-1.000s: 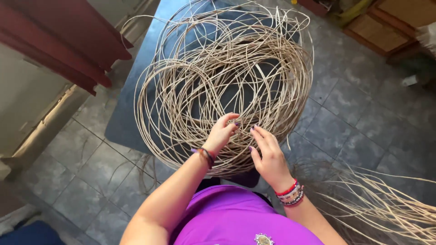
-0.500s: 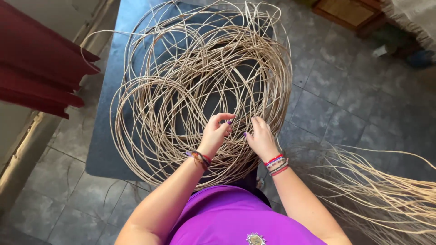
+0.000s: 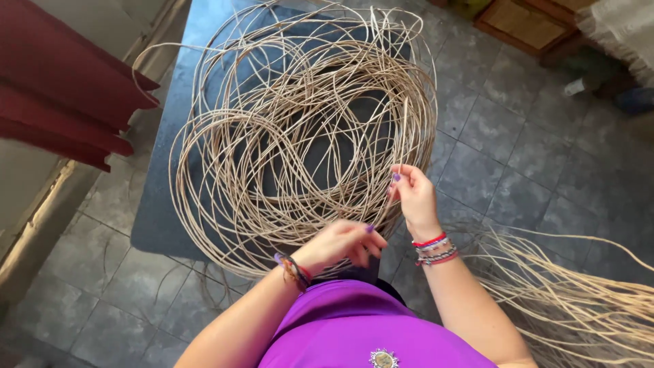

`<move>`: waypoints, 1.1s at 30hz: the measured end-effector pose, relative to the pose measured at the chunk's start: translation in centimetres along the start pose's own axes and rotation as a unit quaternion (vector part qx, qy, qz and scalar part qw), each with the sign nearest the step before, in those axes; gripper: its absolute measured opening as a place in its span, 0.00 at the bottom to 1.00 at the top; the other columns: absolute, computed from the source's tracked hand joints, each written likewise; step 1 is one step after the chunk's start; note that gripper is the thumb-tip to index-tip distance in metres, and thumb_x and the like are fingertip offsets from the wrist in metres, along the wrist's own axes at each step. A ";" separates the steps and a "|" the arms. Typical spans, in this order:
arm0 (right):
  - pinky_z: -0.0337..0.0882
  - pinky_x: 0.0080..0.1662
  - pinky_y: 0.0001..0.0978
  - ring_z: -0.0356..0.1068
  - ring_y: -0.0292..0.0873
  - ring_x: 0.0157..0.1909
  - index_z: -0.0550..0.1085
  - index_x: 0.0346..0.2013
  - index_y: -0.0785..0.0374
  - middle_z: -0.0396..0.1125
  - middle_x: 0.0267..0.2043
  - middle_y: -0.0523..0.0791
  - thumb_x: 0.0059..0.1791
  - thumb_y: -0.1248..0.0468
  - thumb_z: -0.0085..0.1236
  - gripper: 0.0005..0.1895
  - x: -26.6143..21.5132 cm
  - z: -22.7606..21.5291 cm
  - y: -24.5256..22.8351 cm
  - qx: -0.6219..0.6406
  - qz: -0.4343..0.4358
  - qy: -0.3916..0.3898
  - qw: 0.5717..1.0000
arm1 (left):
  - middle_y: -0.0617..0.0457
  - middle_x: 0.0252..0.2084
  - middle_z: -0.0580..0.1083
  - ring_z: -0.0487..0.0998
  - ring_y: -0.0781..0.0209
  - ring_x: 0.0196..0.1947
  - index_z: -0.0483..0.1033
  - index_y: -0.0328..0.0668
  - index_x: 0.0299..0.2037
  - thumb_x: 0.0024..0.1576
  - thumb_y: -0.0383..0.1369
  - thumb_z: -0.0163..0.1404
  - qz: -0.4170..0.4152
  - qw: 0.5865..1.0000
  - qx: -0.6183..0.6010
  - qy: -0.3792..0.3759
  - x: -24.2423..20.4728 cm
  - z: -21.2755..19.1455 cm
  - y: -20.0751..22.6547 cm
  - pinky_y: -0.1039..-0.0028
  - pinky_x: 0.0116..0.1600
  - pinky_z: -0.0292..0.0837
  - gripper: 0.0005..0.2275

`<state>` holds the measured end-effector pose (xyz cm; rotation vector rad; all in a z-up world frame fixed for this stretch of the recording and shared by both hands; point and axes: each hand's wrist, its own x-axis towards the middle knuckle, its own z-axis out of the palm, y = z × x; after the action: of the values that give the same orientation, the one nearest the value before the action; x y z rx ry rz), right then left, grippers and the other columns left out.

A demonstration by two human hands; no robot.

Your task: Weaving natural fiber strands onto a circular frame using knotting techniques

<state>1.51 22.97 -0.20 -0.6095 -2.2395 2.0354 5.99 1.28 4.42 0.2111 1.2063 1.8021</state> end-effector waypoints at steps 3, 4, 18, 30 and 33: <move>0.78 0.32 0.30 0.69 0.39 0.29 0.71 0.47 0.64 0.59 0.32 0.42 0.59 0.64 0.43 0.09 -2.2 -1.0 -3.1 0.213 0.094 -0.072 0.970 | 0.41 0.63 0.71 0.76 0.57 0.57 0.54 0.40 0.75 0.67 0.55 0.36 -0.045 0.991 -0.104 -0.074 -0.7 4.6 -0.6 0.66 0.59 0.71 0.33; 0.78 0.32 0.30 0.69 0.39 0.29 0.71 0.47 0.64 0.59 0.32 0.42 0.59 0.64 0.43 0.09 -3.3 -1.3 -5.0 0.212 0.094 -0.080 0.969 | 0.41 0.63 0.71 0.76 0.57 0.57 0.54 0.40 0.75 0.67 0.55 0.36 -0.040 0.991 -0.105 -0.067 -0.2 5.9 -0.7 0.66 0.59 0.71 0.33; 0.47 0.17 0.17 0.51 0.30 0.15 0.71 0.36 0.66 0.64 0.20 0.50 0.59 0.64 0.44 0.11 -9.9 -11.1 -6.0 0.012 0.047 -0.153 0.987 | 0.59 0.17 0.59 0.59 0.71 0.11 0.66 0.49 0.35 0.65 0.37 0.37 0.216 0.881 -0.176 0.382 -4.3 7.9 3.5 0.83 0.14 0.53 0.08; 0.65 0.25 0.26 0.58 0.35 0.19 0.76 0.35 0.61 0.59 0.16 0.42 0.58 0.61 0.46 0.13 -11.8 -1.7 -10.0 -0.075 -0.041 -0.259 0.962 | 0.44 0.48 0.73 0.77 0.52 0.51 0.66 0.36 0.58 0.59 0.21 0.52 0.169 0.983 -0.004 0.067 -0.9 7.7 -4.8 0.60 0.55 0.76 0.17; 0.72 0.32 0.31 0.68 0.36 0.25 0.78 0.35 0.51 0.70 0.22 0.42 0.56 0.55 0.49 0.12 -12.3 -3.2 -9.0 -0.239 -0.084 -0.187 0.949 | 0.55 0.44 0.72 0.78 0.66 0.46 0.64 0.40 0.66 0.58 0.28 0.47 0.152 0.970 -0.174 0.075 -3.8 8.3 3.3 0.76 0.56 0.76 0.24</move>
<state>11.59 21.50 11.60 -0.0322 -2.9150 1.6375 10.96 3.36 12.48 0.0590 0.9743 2.2998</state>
